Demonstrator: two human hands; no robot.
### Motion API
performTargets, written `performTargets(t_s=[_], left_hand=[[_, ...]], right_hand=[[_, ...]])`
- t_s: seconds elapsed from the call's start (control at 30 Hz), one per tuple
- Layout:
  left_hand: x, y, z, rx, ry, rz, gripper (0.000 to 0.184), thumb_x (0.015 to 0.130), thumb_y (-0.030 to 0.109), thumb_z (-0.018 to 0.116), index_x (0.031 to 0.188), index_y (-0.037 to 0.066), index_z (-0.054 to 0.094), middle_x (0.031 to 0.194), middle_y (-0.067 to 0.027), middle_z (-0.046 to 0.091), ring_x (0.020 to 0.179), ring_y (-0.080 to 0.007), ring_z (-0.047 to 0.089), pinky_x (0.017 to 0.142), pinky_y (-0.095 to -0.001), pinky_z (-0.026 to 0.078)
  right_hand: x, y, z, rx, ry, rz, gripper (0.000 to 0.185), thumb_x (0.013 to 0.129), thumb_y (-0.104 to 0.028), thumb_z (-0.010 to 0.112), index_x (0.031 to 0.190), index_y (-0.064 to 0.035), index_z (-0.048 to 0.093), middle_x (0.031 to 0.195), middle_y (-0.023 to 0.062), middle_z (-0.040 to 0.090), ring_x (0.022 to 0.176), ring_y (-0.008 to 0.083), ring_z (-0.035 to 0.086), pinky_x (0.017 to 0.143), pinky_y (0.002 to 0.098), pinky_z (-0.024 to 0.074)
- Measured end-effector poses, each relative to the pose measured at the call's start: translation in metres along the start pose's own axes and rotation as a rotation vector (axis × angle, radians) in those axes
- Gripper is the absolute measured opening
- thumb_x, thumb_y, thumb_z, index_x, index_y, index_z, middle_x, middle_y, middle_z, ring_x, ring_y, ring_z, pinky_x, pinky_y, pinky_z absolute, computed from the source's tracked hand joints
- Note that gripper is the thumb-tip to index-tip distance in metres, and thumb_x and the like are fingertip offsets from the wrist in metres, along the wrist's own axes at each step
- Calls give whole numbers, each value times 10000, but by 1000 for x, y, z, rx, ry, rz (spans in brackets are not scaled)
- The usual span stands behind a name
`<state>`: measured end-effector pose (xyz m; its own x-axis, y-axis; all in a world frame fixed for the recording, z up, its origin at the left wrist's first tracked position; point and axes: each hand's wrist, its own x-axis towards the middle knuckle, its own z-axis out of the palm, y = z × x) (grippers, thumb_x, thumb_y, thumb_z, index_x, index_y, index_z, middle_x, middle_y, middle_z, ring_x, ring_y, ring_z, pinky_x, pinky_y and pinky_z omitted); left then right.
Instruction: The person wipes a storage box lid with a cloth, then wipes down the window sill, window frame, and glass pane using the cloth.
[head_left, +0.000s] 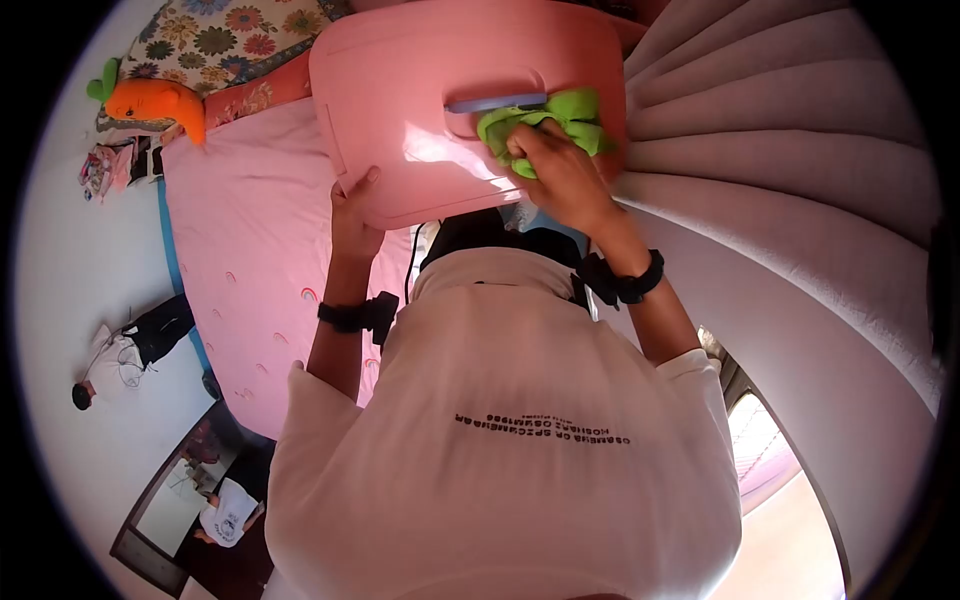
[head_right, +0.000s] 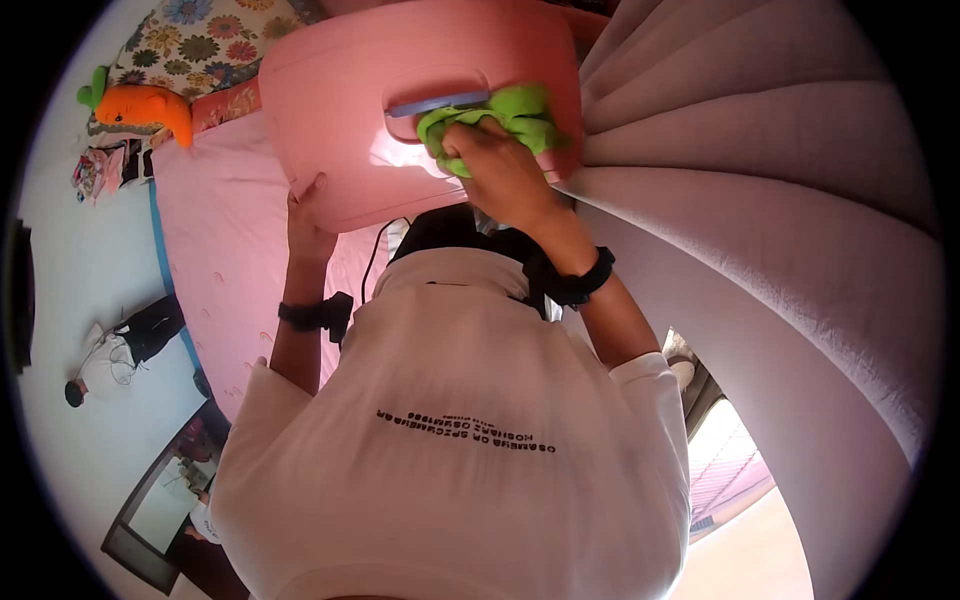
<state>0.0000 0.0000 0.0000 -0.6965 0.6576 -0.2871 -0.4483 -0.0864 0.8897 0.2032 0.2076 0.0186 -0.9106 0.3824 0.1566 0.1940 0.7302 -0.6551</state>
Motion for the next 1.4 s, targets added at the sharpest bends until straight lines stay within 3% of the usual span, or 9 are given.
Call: performTargets(t_s=[0.07, 0.23, 0.33, 0.4, 0.77, 1.0, 1.23, 1.33, 1.4], left_hand=[[-2, -7, 10, -75, 33, -38, 284, 916, 118, 705, 1154, -18, 630, 1056, -67, 691, 947, -177, 679, 838, -333, 555], [3, -11, 22, -94, 40, -66, 174, 921, 91, 689, 1053, -20, 671, 959, -49, 691, 840, -143, 667, 748, -285, 532], [31, 20, -3, 74, 34, 54, 148, 920, 88, 692, 1021, -20, 686, 930, -39, 689, 809, -120, 651, 709, -263, 513], [54, 26, -20, 108, 101, 109, 164, 910, 97, 711, 1028, -16, 693, 926, -25, 681, 798, -106, 632, 693, -254, 501], [118, 32, -41, -16, 159, 265, 183, 893, 66, 720, 1032, -47, 683, 955, -44, 696, 836, -111, 658, 722, -244, 521], [119, 20, -19, 81, 60, 225, 244, 879, 93, 740, 1065, -53, 680, 978, -64, 702, 827, -121, 662, 728, -261, 537], [128, 26, 5, -28, 121, 183, 221, 879, 68, 719, 1050, -68, 683, 950, -77, 715, 819, -139, 684, 735, -277, 554], [136, 19, 8, 13, 149, 224, 199, 879, 71, 704, 1029, -59, 695, 913, -45, 698, 773, -96, 637, 672, -248, 514], [134, 21, 19, 37, 197, 270, 189, 870, 70, 684, 1020, -43, 706, 871, -5, 678, 737, -60, 591, 634, -228, 477]], right_hand=[[5, -18, 3, 236, 136, -119, 290, 741, 54, 684, 959, -58, 530, 939, 94, 635, 928, 326, 569, 774, 414, 486], [12, -1, -6, 196, 57, -51, 297, 731, 44, 671, 984, -62, 557, 933, 90, 636, 924, 312, 588, 742, 414, 507], [34, 24, -9, -569, 36, -125, 331, 782, -49, 627, 1110, -89, 638, 953, 83, 666, 950, 280, 646, 698, 394, 573], [45, 45, -26, -646, 46, -94, 272, 761, -17, 630, 1026, -75, 623, 935, 78, 660, 928, 300, 637, 742, 393, 568], [75, 123, -53, -119, 184, 356, 248, 837, -73, 671, 1028, -50, 516, 918, 208, 629, 858, 436, 617, 736, 461, 499], [89, 92, -22, -116, -35, 230, 433, 847, -213, 716, 1248, -122, 583, 938, 182, 689, 901, 390, 662, 769, 466, 535], [141, 111, 24, 103, 39, 142, 371, 824, -174, 755, 1161, -65, 646, 988, 180, 695, 900, 355, 678, 778, 420, 542], [164, 126, 36, 88, 210, 136, 330, 842, -176, 764, 1115, -33, 648, 959, 176, 684, 858, 330, 680, 777, 391, 536], [183, 128, 36, 519, 510, 390, 314, 881, -205, 749, 1085, -11, 610, 896, 168, 659, 805, 310, 666, 768, 383, 522]])
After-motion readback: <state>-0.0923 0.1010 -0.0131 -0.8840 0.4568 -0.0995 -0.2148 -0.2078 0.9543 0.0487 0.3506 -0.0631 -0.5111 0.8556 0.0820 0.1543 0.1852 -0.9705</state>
